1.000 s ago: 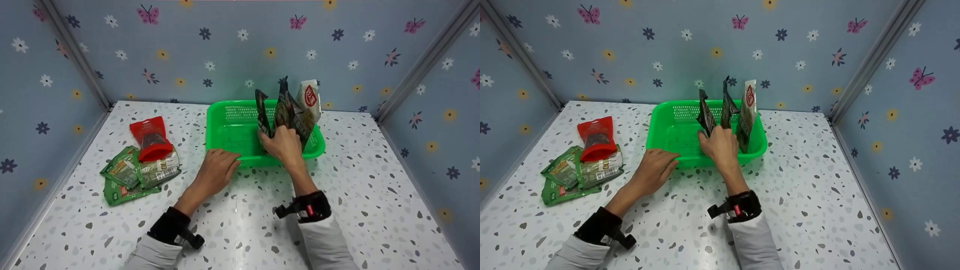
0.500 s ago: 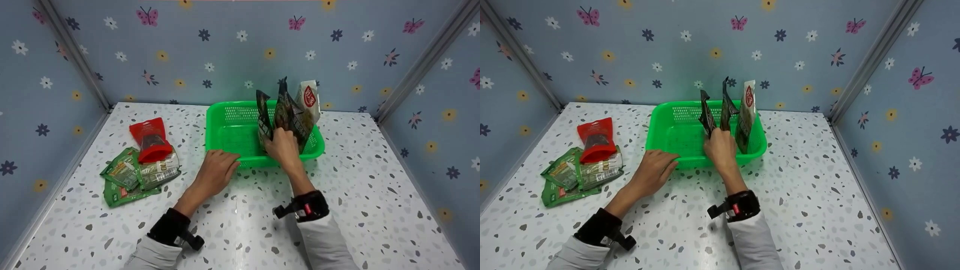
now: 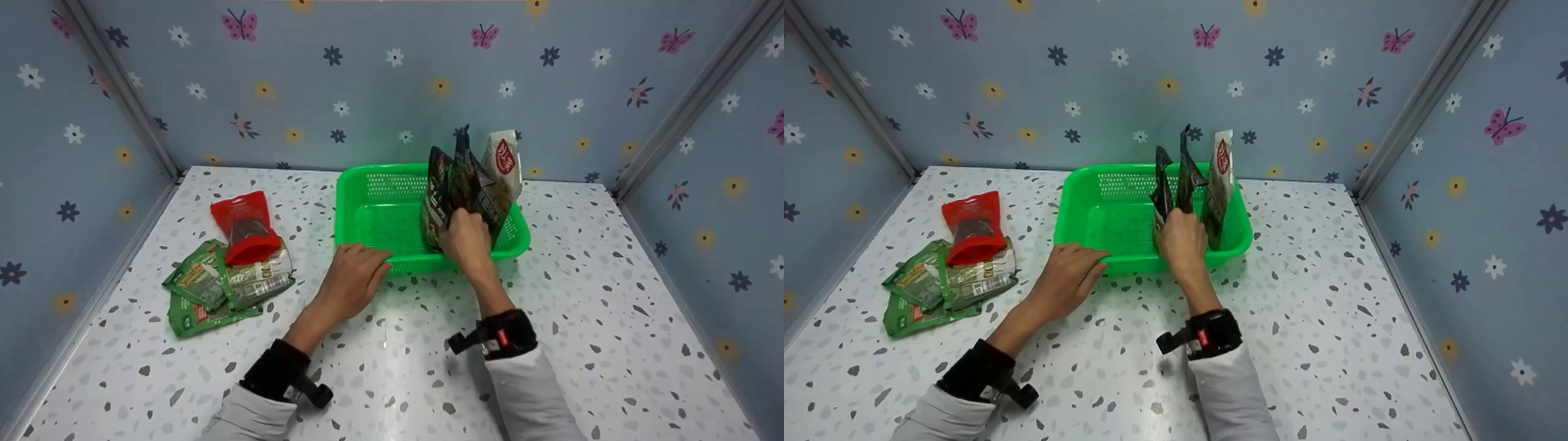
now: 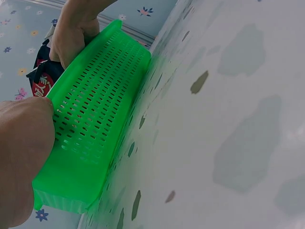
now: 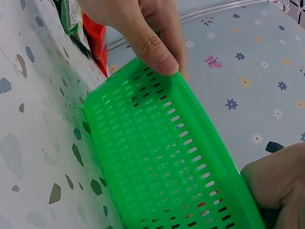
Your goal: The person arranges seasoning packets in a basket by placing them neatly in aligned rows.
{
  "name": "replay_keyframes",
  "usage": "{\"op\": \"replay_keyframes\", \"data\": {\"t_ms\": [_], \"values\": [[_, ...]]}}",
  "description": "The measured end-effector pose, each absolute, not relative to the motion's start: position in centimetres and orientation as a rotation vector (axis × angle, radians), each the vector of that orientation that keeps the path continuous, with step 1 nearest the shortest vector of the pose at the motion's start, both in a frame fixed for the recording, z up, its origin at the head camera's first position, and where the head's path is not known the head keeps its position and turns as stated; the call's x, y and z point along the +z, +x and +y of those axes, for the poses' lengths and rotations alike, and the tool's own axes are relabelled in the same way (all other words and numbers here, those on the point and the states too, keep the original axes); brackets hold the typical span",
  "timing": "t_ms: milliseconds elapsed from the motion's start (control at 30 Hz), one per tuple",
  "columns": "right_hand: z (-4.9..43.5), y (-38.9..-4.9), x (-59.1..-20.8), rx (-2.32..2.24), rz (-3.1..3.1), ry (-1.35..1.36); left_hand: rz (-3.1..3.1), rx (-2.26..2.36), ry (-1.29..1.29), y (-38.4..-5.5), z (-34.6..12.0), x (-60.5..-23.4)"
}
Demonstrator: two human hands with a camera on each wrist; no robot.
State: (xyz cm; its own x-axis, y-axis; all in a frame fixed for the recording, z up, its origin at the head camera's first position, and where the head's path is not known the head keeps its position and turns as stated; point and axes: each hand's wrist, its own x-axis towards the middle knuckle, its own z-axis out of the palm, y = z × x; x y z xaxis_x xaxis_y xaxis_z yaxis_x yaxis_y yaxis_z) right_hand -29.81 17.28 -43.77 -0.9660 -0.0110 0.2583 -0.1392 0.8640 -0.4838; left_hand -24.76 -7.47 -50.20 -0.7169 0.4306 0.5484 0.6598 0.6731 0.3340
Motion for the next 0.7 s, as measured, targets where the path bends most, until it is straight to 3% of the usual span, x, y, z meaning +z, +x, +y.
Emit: {"op": "replay_keyframes", "data": {"t_ms": [700], "values": [[16.92, -29.66, -43.49, 0.818, -2.848, 0.073, -2.458, -0.713, -0.85, -24.72, -7.52, -50.19]]}}
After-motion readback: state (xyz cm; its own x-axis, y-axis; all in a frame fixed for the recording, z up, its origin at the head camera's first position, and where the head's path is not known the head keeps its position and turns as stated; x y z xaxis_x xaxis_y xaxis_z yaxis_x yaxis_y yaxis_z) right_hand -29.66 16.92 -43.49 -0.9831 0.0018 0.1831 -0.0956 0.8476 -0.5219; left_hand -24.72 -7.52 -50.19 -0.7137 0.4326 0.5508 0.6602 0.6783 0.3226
